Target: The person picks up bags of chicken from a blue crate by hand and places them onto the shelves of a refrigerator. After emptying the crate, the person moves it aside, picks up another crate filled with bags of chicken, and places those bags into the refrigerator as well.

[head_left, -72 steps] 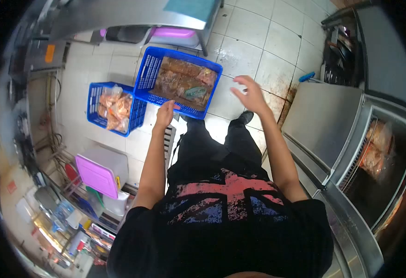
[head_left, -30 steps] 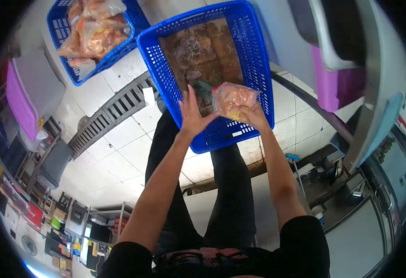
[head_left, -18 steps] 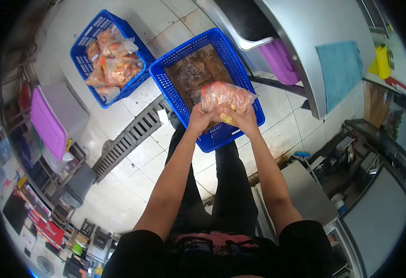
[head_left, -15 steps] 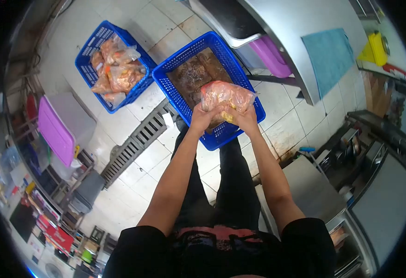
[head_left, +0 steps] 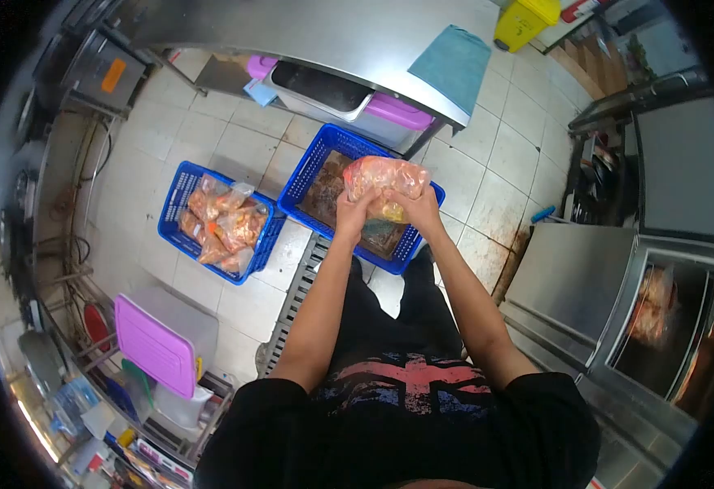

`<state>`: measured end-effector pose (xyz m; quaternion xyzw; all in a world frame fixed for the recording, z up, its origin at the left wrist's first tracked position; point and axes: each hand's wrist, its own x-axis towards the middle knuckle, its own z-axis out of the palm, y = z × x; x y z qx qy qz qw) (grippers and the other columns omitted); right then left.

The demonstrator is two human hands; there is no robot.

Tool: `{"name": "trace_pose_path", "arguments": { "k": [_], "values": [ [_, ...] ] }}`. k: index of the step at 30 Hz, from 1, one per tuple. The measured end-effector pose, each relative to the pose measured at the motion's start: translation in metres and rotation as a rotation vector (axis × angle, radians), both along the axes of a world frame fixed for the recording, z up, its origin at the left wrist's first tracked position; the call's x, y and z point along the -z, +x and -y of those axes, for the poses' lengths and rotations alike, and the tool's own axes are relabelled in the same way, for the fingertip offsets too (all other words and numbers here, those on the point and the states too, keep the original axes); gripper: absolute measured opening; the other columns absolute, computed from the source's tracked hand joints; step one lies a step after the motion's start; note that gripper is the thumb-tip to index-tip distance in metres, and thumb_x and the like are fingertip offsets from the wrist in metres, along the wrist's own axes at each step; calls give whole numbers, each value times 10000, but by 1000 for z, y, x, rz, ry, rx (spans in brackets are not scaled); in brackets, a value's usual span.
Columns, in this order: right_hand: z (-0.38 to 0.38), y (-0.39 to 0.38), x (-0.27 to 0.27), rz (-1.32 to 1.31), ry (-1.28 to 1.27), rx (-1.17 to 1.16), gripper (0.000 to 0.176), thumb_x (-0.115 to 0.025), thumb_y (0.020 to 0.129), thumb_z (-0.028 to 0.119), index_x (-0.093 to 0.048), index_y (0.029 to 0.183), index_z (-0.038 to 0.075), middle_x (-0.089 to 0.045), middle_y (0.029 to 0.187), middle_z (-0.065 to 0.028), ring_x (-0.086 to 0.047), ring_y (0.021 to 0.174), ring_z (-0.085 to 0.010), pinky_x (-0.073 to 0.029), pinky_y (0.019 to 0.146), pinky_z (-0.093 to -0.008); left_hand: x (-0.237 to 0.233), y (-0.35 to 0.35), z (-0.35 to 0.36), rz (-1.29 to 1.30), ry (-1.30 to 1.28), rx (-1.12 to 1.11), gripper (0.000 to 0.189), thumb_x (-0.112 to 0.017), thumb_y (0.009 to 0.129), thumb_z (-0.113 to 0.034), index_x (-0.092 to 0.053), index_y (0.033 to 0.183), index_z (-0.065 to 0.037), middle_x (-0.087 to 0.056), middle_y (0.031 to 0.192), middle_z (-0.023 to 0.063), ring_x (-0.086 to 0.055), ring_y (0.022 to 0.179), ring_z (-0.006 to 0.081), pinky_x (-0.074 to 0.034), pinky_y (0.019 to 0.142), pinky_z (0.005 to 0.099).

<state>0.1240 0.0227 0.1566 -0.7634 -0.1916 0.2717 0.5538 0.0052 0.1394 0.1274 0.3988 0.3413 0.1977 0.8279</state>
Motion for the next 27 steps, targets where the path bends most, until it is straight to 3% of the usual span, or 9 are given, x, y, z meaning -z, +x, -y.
{"name": "trace_pose_path", "arguments": {
  "k": [4,7,9,13,15,16,21,23,27],
  "values": [
    [3,-11,-37,123,30,75,616,-885,721,262,-640,1215,-13,-717,1104,-125,-692,955,-223,-538,852,-358,-17,2,-1,79,-106,-38,336,-764,846,-96,-658,1144,19,-711,1061,84,-692,923,168,-559,810,302],
    [12,-5,-49,-121,199,71,556,-864,773,189,-612,1222,-20,-702,1093,-109,-669,990,-186,-543,886,-340,-47,0,5,136,-168,-1,313,-762,848,-91,-666,1123,25,-711,1054,87,-691,928,167,-561,806,303],
    [20,-2,-56,-323,176,12,774,-891,723,305,-545,1328,-32,-680,1167,-157,-672,1024,-255,-553,846,-346,-67,-1,7,153,-131,19,317,-773,840,-92,-673,1119,20,-712,1054,89,-694,913,172,-561,795,299],
    [40,-8,-53,-155,72,245,1108,-924,650,402,-334,1480,-32,-534,1354,-239,-562,1226,-335,-511,950,-427,-89,-1,0,-83,290,-15,326,-821,798,-119,-710,1080,2,-739,995,83,-704,846,173,-554,748,298],
    [51,-18,-49,609,-200,-25,1400,-943,541,511,-119,1560,16,-323,1485,-317,-370,1380,-445,-385,1088,-512,-107,-2,-2,-235,853,39,350,-846,770,-208,-732,1034,-9,-755,903,116,-720,799,212,-552,733,333],
    [48,-24,-43,617,-206,-152,1499,-944,464,567,-76,1574,57,-251,1497,-365,-263,1410,-515,-261,1159,-552,-89,3,-9,-357,1105,125,398,-843,749,-320,-743,1017,-42,-737,859,177,-722,784,312,-550,726,400],
    [24,-35,-38,579,-167,-150,1508,-963,465,509,-32,1574,87,-258,1515,-329,-273,1415,-503,-272,1160,-549,-119,18,-2,-464,1271,433,380,-838,726,-346,-753,1014,-114,-721,842,174,-701,809,371,-539,714,423],
    [21,-35,-38,399,175,-81,1459,-980,470,397,-67,1563,81,-333,1490,-281,-324,1414,-442,-300,1159,-514,-134,22,-1,-398,1353,490,378,-841,710,-355,-751,971,-97,-709,801,180,-696,771,374,-539,705,423],
    [21,-35,-40,329,211,47,1345,-970,500,274,-128,1531,86,-400,1456,-242,-394,1384,-384,-356,1135,-476,-159,32,-8,-268,1322,607,496,-862,681,-293,-697,1072,-38,-725,908,152,-703,819,248,-543,747,373]
  ]
}}
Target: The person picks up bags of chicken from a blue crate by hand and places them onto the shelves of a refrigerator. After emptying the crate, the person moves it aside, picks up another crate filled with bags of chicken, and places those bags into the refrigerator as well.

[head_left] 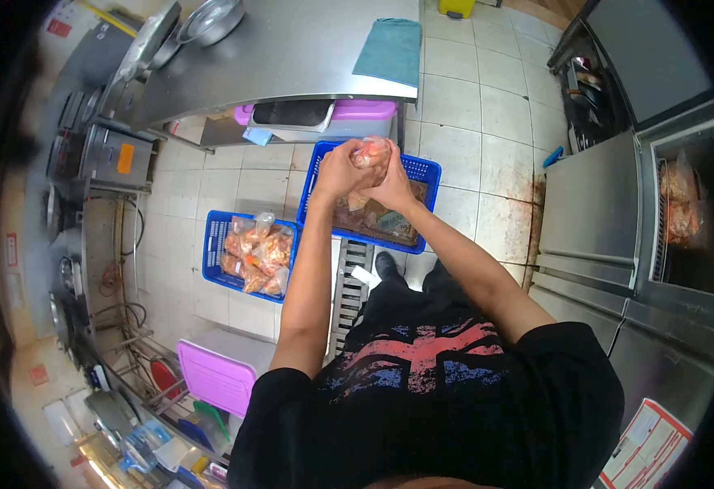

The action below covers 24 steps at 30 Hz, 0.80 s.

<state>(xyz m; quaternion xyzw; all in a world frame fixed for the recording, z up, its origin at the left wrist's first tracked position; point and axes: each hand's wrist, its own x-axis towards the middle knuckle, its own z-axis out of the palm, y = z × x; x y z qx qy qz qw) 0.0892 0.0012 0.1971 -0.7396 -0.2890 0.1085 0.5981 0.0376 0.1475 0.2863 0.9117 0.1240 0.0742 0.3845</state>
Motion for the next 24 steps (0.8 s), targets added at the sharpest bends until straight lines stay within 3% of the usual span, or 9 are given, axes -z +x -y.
{"name": "trace_pose_path", "arguments": {
  "k": [2,4,6,7,12,14,18,20,24],
  "values": [
    [4,0,0,-161,164,73,1218,-943,558,213,-175,1497,99,-457,1402,-206,-450,1336,-335,-403,1099,-451,-12,10,-5,-177,-298,101,669,-863,733,-247,-574,1286,-7,-706,1108,102,-672,960,187,-545,836,332],
    [10,1,0,-241,388,73,1120,-910,608,150,-199,1472,112,-454,1373,-158,-439,1318,-274,-429,1070,-419,-30,15,15,32,-647,75,762,-866,732,-324,-537,1351,-26,-671,1182,151,-652,1083,252,-511,940,381],
    [27,6,-15,-172,396,257,1069,-894,637,141,-213,1461,101,-431,1362,-123,-409,1318,-237,-407,1077,-403,-48,26,39,212,-143,55,860,-835,785,-247,-386,1470,16,-510,1419,206,-480,1332,279,-365,1126,396],
    [34,12,-7,-176,428,353,1053,-896,643,150,-222,1451,95,-418,1375,-123,-398,1326,-236,-394,1083,-399,-49,32,58,275,-115,18,870,-805,819,-260,-339,1498,18,-419,1499,220,-385,1409,300,-292,1168,422],
    [178,97,-37,-167,665,655,1028,-911,641,160,-253,1428,86,-425,1368,-118,-411,1312,-240,-375,1087,-395,-8,75,160,268,-487,72,656,-629,986,-240,-325,1509,13,-367,1540,221,-356,1433,294,-299,1162,416],
    [276,145,-35,-10,593,886,1021,-914,632,143,-260,1414,86,-446,1349,-109,-428,1299,-238,-388,1073,-399,15,97,193,126,-420,135,609,-646,971,-169,-377,1488,9,-426,1502,214,-391,1412,285,-303,1158,397],
    [482,204,-112,328,616,1302,1021,-913,635,156,-252,1411,86,-460,1332,-125,-465,1266,-260,-407,1050,-417,84,145,246,-11,-474,203,549,-661,965,-187,-456,1428,25,-500,1441,212,-472,1348,286,-369,1115,388],
    [580,225,-132,403,366,1580,1050,-912,622,205,-238,1417,74,-458,1335,-161,-476,1266,-293,-409,1052,-429,122,174,259,-71,-499,185,508,-679,954,-200,-512,1372,36,-558,1377,206,-555,1255,275,-423,1070,383],
    [722,270,-166,483,191,2017,1092,-909,598,263,-233,1425,38,-440,1344,-250,-466,1268,-409,-372,1071,-498,84,254,366,-97,-450,336,493,-677,954,-200,-523,1354,44,-590,1330,202,-600,1175,276,-467,1014,387]
  ]
}}
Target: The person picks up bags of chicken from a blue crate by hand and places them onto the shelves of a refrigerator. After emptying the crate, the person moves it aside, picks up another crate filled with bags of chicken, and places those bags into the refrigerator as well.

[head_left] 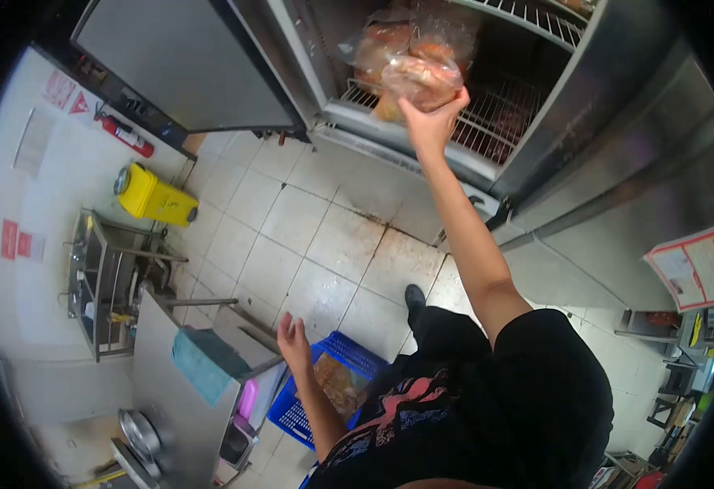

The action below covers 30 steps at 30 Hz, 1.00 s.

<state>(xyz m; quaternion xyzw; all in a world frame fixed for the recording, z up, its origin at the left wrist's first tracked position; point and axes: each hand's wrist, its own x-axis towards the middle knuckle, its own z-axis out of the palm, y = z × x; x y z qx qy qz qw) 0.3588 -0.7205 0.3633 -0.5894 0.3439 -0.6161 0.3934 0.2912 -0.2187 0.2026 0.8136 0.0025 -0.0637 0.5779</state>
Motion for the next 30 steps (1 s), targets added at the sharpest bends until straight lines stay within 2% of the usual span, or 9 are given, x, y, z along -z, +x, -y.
{"name": "trace_pose_path", "arguments": {
  "k": [2,9,15,16,18,23,25,28,30],
  "values": [
    [49,23,-2,-92,-29,130,1126,-925,604,337,-240,1429,-3,-398,1385,-294,-398,1286,-450,-292,1101,-528,-41,38,65,38,70,84,446,-657,963,-194,-543,1348,-2,-596,1337,171,-603,1177,295,-482,984,392],
    [118,56,48,-683,180,96,990,-798,780,477,-227,1455,32,-624,1148,-336,-605,1094,-493,-454,955,-527,-121,146,290,271,-120,688,392,-619,977,-130,-548,1344,-10,-622,1318,124,-598,1208,233,-466,1028,356],
    [126,26,35,-908,156,25,767,-816,784,383,-404,1325,28,-696,978,-283,-653,943,-505,-534,786,-547,-141,224,499,762,-27,1036,422,-646,913,-172,-592,1268,49,-625,1250,260,-604,1151,410,-476,998,441],
    [124,26,40,-915,177,45,767,-816,784,383,-404,1325,28,-696,978,-283,-653,943,-505,-534,786,-547,-134,227,523,524,185,1172,420,-621,912,-198,-606,1241,62,-606,1263,292,-581,1175,429,-453,1033,436],
    [134,34,41,-972,175,35,722,-820,779,365,-443,1295,30,-688,977,-296,-644,947,-513,-527,797,-555,-102,214,553,908,275,1067,452,-605,891,-218,-608,1228,83,-569,1289,335,-542,1220,450,-406,1085,447],
    [121,42,35,-1117,196,114,584,-833,756,337,-572,1199,59,-713,951,-227,-691,931,-404,-543,779,-509,-88,223,564,830,501,1192,562,-585,867,-273,-558,1272,115,-535,1322,352,-508,1273,445,-322,1146,495],
    [112,37,16,-791,284,64,576,-900,674,325,-615,1067,16,-708,975,-232,-688,920,-425,-545,779,-499,-87,233,557,914,503,1168,533,-587,881,-297,-581,1288,46,-574,1285,325,-524,1270,411,-306,1159,493],
    [104,48,-27,-761,-354,259,554,-883,701,294,-654,1136,37,-704,1105,-181,-702,959,-337,-559,777,-429,-115,249,550,728,506,1361,535,-619,882,-326,-591,1310,-7,-569,1337,270,-531,1283,368,-300,1162,481],
    [123,61,-15,-824,-402,153,473,-846,748,265,-670,1120,31,-704,1106,-179,-702,965,-326,-558,787,-416,-110,260,542,721,400,1370,502,-639,883,-304,-607,1292,-15,-587,1322,247,-546,1266,363,-324,1147,484]
  ]
}}
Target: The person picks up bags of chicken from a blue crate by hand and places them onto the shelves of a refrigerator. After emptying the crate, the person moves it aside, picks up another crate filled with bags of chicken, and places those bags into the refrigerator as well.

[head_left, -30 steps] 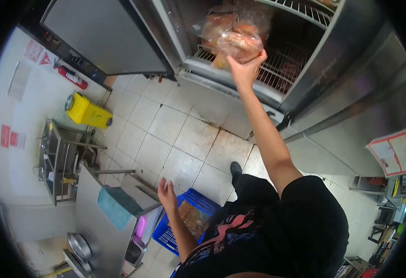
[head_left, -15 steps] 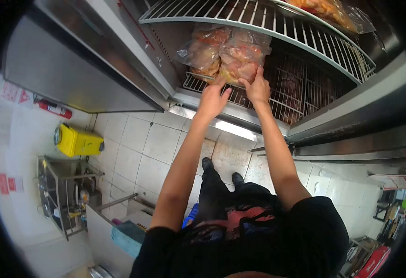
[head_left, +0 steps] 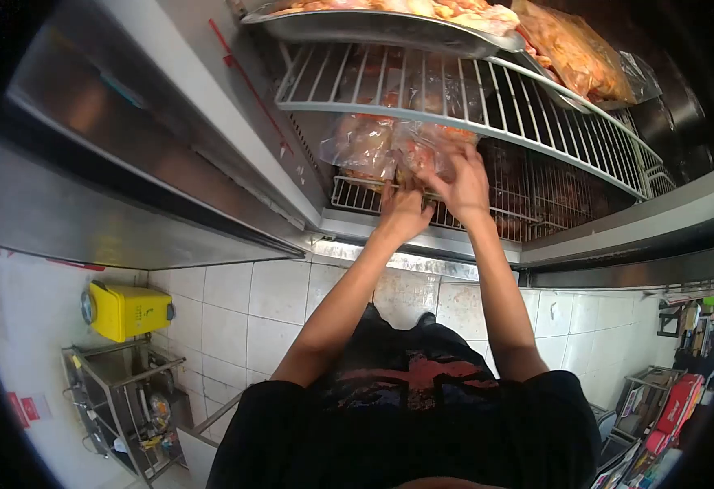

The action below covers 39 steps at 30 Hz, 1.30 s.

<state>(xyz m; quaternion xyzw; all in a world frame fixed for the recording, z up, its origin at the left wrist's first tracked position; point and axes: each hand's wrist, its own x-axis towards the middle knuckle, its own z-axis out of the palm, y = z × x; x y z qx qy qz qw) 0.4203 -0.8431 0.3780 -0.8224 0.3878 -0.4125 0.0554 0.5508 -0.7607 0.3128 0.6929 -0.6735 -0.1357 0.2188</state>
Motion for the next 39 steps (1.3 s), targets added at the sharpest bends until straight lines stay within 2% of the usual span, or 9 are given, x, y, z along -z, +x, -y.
{"name": "trace_pose_path", "arguments": {
  "k": [12,14,19,21,27,29,31,33,39],
  "values": [
    [-15,-3,-27,248,373,150,277,-694,944,166,-662,1143,-25,-712,919,-87,-666,810,-124,-538,733,-283,197,124,-372,-2056,-108,-1141,487,-663,903,-346,-575,1313,-99,-688,1135,143,-648,1146,275,-526,944,418],
    [-67,15,-37,178,528,-239,272,-681,942,114,-657,1174,-25,-689,842,-69,-658,780,-139,-539,748,-282,255,124,-436,-468,560,-1193,593,-660,882,-374,-521,1391,-103,-650,1264,193,-582,1246,359,-470,1017,531],
    [-172,90,5,-880,1006,-1225,778,-782,851,305,-411,1502,94,-551,1402,-221,-592,1220,-287,-547,913,-384,246,77,-495,-1051,706,-1474,614,-641,887,-479,-528,1390,-145,-630,1328,151,-557,1260,408,-403,974,706],
    [-204,146,74,-445,1604,-1164,699,-715,905,261,-389,1514,155,-577,1365,-193,-572,1233,-271,-489,1008,-447,268,19,-522,-1682,143,-1771,548,-616,894,-511,-641,1258,-101,-641,1304,146,-596,1227,333,-433,967,664],
    [-227,308,244,614,2382,-1002,308,-601,825,31,-596,1126,-34,-631,1188,-181,-571,1174,-320,-441,1043,-561,386,-247,-625,-485,820,-1083,475,-619,891,-474,-671,1256,-173,-649,1258,194,-604,1183,374,-479,1025,428],
    [-226,340,247,768,2485,-965,282,-585,801,-21,-590,1068,-110,-604,1219,-251,-521,1242,-367,-379,1116,-567,271,-311,-604,-1581,420,-2187,372,-612,894,-423,-715,1122,-147,-692,1155,174,-675,1025,353,-545,882,503],
    [-223,371,263,823,2670,-978,424,-575,808,-38,-521,1208,-168,-562,1276,-282,-460,1291,-425,-369,1121,-572,353,-460,-649,-488,39,-1820,283,-595,895,-341,-707,995,-101,-718,1000,125,-703,835,297,-570,667,531],
    [-233,375,236,761,2575,-1005,400,-551,848,-10,-514,1209,-177,-566,1278,-286,-498,1266,-425,-381,1107,-567,294,-500,-613,-1437,-194,-2749,258,-534,907,-280,-688,919,-73,-693,817,86,-686,710,256,-562,514,435],
    [-207,446,306,820,2333,-1109,491,-526,763,-68,-481,1251,-47,-472,1329,-165,-444,1299,-350,-406,1082,-634,217,-649,-513,-1604,-304,-2930,178,-577,926,-215,-670,1005,-85,-686,904,63,-697,748,221,-583,560,418]
  ]
}}
